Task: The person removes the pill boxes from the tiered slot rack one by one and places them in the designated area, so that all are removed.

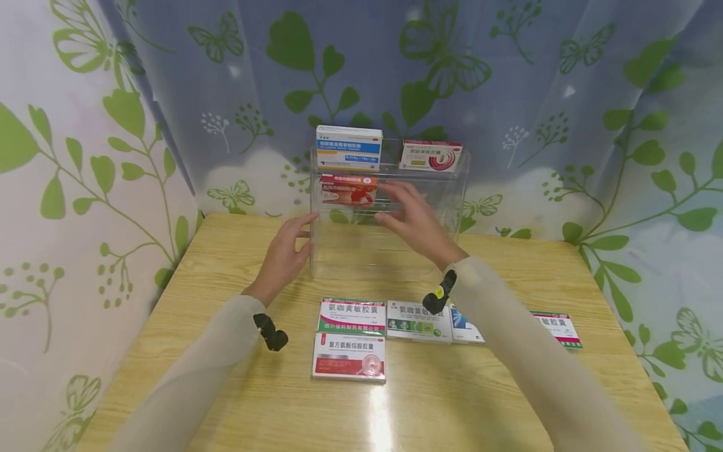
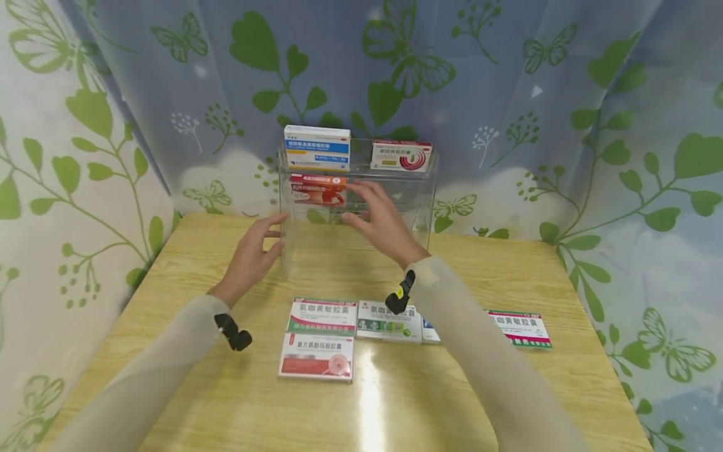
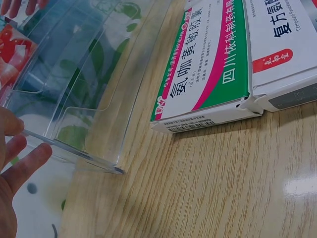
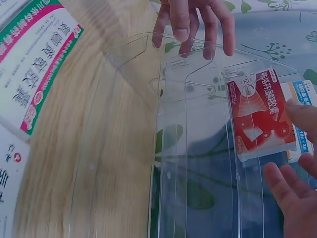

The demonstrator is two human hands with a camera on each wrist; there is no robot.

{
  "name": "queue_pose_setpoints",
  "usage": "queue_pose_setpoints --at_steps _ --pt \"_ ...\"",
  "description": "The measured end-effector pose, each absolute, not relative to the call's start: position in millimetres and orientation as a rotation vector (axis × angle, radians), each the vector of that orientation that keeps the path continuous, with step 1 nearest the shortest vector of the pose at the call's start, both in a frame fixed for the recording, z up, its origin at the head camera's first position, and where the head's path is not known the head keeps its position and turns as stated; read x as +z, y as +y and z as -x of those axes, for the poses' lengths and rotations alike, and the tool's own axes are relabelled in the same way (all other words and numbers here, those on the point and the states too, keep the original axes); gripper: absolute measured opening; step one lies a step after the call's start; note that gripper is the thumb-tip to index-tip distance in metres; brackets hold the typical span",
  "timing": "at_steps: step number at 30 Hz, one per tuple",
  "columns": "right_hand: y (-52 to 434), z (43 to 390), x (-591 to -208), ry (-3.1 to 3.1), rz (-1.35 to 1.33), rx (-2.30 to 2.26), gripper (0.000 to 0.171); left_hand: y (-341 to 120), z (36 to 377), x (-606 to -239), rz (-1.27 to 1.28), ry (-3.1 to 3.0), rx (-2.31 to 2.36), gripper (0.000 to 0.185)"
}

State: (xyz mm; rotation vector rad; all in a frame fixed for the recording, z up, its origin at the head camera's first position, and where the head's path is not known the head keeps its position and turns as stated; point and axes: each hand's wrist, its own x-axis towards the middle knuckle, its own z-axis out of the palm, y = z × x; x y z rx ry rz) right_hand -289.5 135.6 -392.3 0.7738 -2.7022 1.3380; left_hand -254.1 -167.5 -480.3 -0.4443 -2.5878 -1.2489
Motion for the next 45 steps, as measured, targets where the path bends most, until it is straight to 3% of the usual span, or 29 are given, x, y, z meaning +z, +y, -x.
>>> queue_pose_setpoints --at_steps 11,20,29,45 --pt "120 303 -392 -2.788 -0.710 1.158 0.067 -165 253 -479 0.443 -2.588 -1.261 0.063" --pt "107 310 -395 -2.648 -0.646 1.280 0.040 -168 252 -481 0.438 -2.587 -1.252 0.061" --pt "94 317 -386 -2.580 -0.616 1.166 0.033 -166 254 -484 0.445 -2.574 -1.265 0.062" --pt "143 303 -370 -2.434 -0.558 1.407 0.033 -167 253 -482 0.437 -2.584 -1.239 0.063"
